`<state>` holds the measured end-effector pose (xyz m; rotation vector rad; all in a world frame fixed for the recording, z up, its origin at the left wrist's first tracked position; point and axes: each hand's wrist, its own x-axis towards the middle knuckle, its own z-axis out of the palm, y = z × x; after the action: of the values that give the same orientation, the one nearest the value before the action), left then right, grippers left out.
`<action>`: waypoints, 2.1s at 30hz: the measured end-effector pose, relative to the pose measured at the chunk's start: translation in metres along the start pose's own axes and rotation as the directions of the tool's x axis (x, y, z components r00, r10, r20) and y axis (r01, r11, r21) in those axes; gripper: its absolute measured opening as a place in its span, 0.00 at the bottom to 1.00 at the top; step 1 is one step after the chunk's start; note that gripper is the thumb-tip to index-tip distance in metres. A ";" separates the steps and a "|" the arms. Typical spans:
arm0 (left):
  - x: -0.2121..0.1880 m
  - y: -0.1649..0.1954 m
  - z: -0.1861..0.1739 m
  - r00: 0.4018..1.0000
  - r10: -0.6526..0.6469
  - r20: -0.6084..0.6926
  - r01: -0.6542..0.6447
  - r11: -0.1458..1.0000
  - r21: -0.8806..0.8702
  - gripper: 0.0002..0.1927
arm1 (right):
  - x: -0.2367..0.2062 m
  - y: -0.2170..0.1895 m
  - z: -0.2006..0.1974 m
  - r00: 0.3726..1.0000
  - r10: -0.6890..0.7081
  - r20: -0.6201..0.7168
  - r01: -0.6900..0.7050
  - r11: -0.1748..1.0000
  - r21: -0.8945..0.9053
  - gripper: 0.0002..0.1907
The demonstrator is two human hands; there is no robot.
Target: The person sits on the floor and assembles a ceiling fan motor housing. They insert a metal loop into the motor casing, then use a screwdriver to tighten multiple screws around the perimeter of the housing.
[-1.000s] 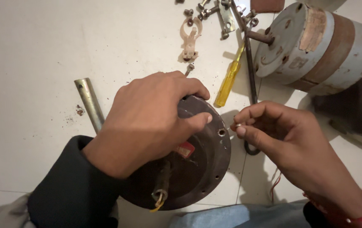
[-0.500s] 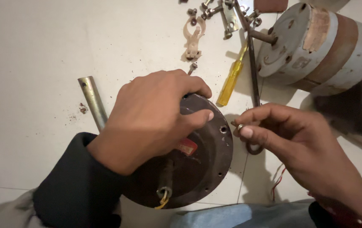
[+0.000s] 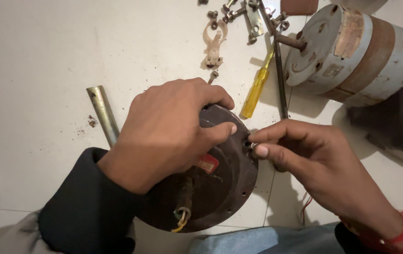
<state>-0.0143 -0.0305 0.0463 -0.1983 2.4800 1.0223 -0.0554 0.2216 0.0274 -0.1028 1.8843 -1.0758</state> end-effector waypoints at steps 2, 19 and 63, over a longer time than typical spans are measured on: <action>-0.001 0.000 0.000 0.999 0.040 -0.030 -0.040 0.999 -0.010 0.16 | 0.000 -0.002 0.000 1.000 0.008 -0.009 -0.007 1.000 0.029 0.12; 0.002 0.002 -0.001 1.000 -0.004 0.013 0.003 0.998 0.055 0.17 | -0.004 -0.030 0.021 0.892 -0.430 -0.142 0.346 0.849 -0.399 0.07; 0.004 0.001 0.003 1.000 0.024 0.014 -0.025 0.999 0.029 0.18 | -0.006 -0.036 0.021 0.843 -0.533 -0.075 0.424 0.743 -0.518 0.05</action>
<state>-0.0169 -0.0281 0.0433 -0.1517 2.4889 0.9942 -0.0484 0.1894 0.0534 -0.8406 2.3760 -0.9389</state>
